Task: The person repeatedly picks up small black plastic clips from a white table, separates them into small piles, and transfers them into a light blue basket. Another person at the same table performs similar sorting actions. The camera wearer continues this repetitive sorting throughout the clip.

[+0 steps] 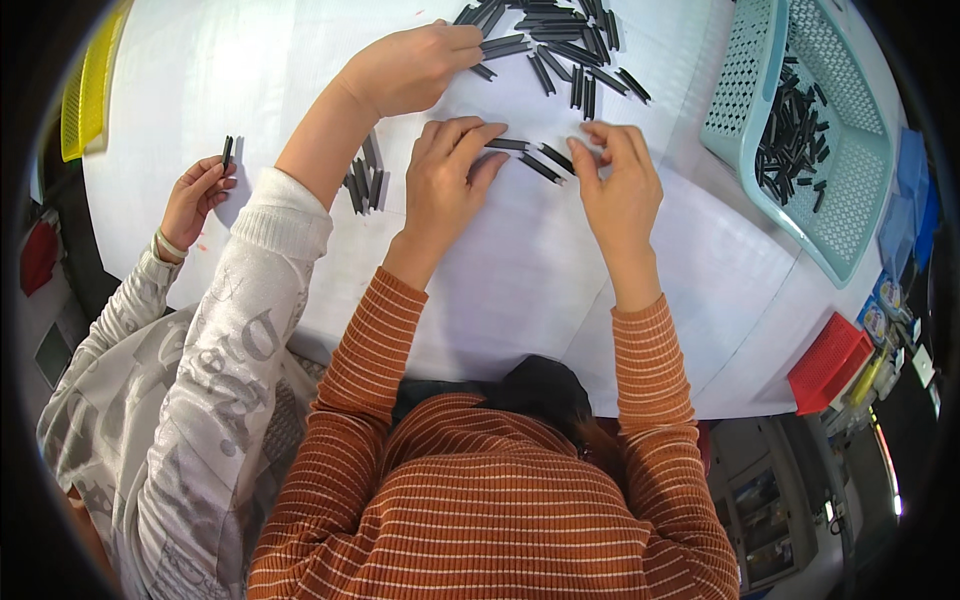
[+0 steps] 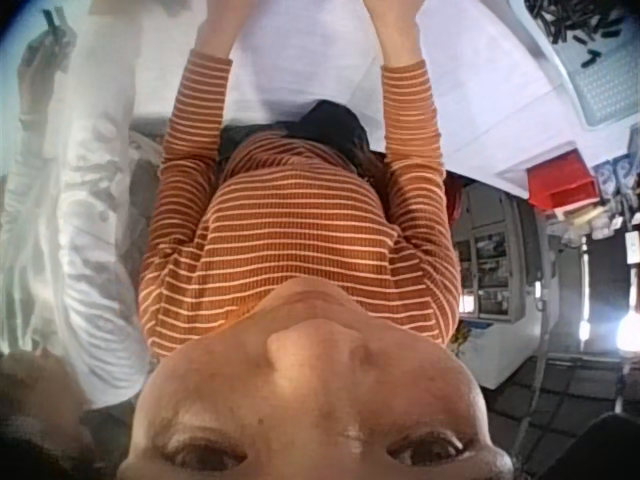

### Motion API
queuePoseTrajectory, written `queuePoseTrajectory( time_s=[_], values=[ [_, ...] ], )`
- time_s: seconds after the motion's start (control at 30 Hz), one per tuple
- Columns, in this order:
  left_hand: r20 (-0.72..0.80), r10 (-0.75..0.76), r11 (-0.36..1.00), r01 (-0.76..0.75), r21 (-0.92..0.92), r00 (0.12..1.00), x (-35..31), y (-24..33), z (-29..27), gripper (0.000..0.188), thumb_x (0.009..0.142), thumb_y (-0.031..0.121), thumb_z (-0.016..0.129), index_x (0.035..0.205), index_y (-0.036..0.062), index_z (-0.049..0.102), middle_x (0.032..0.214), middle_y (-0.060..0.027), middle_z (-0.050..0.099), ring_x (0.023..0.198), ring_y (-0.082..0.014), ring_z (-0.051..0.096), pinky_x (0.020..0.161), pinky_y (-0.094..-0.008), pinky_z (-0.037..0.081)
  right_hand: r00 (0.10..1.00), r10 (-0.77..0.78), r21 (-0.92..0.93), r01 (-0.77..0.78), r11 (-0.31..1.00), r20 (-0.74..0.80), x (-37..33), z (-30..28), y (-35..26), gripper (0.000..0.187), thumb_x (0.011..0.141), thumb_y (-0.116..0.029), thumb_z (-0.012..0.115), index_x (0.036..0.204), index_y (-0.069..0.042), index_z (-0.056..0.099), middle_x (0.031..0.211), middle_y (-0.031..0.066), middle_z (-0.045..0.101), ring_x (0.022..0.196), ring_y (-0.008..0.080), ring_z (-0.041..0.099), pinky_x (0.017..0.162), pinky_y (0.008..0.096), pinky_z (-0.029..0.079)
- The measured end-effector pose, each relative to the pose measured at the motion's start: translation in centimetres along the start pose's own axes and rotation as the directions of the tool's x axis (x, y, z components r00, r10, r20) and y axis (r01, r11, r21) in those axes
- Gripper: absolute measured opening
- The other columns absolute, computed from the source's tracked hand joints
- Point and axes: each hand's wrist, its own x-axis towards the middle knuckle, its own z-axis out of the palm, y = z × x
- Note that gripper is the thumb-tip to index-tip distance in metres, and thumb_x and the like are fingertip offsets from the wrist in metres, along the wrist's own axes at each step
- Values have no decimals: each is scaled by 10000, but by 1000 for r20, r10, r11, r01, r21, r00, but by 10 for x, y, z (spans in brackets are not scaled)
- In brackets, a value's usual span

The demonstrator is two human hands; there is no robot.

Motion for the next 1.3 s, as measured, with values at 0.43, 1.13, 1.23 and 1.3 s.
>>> queuePoseTrajectory(
  time_s=[0.43, 1.13, 1.23, 1.3],
  values=[
    [-3, -220, 961, 216, -171, 976, -5, 9, -4, 304, 816, 20, 717, 1111, 83, 680, 1076, -80, 648, 837, -183, 599, 731, -292, 504, 906, 376, 337, -421, 842, 192, 10, -12, 14, 142, 815, -136, 710, 922, -45, 690, 835, 45, 695, 671, 143, 623, 643, 278, 496],
    [-366, -107, 961, 191, 201, 924, 13, -26, -20, 298, 864, 9, 656, 1147, 97, 690, 1036, -73, 606, 846, -180, 581, 701, -292, 499, 922, -385, -160, 375, 913, -37, 53, 71, -34, 209, 749, -158, 773, 931, -132, 673, 874, -12, 605, 834, 203, 590, 694, 351, 482],
    [-380, -171, 962, 238, 136, 909, 17, -35, -33, 306, 873, 25, 654, 1173, 85, 675, 1036, -71, 612, 846, -153, 580, 740, -274, 492, 914, -405, -195, 392, 899, -31, 54, 80, -37, 170, 769, -143, 755, 922, -128, 684, 869, 18, 628, 778, 200, 593, 674, 337, 477],
    [-335, -282, 959, 276, -68, 899, 18, -36, -29, 306, 894, 54, 647, 1199, 75, 661, 1062, -66, 636, 843, -126, 581, 769, -263, 485, 974, -223, 29, 222, 975, 47, 48, 71, -40, 140, 802, -145, 741, 930, -104, 700, 843, 17, 650, 718, 165, 582, 640, 299, 462]
  ],
)
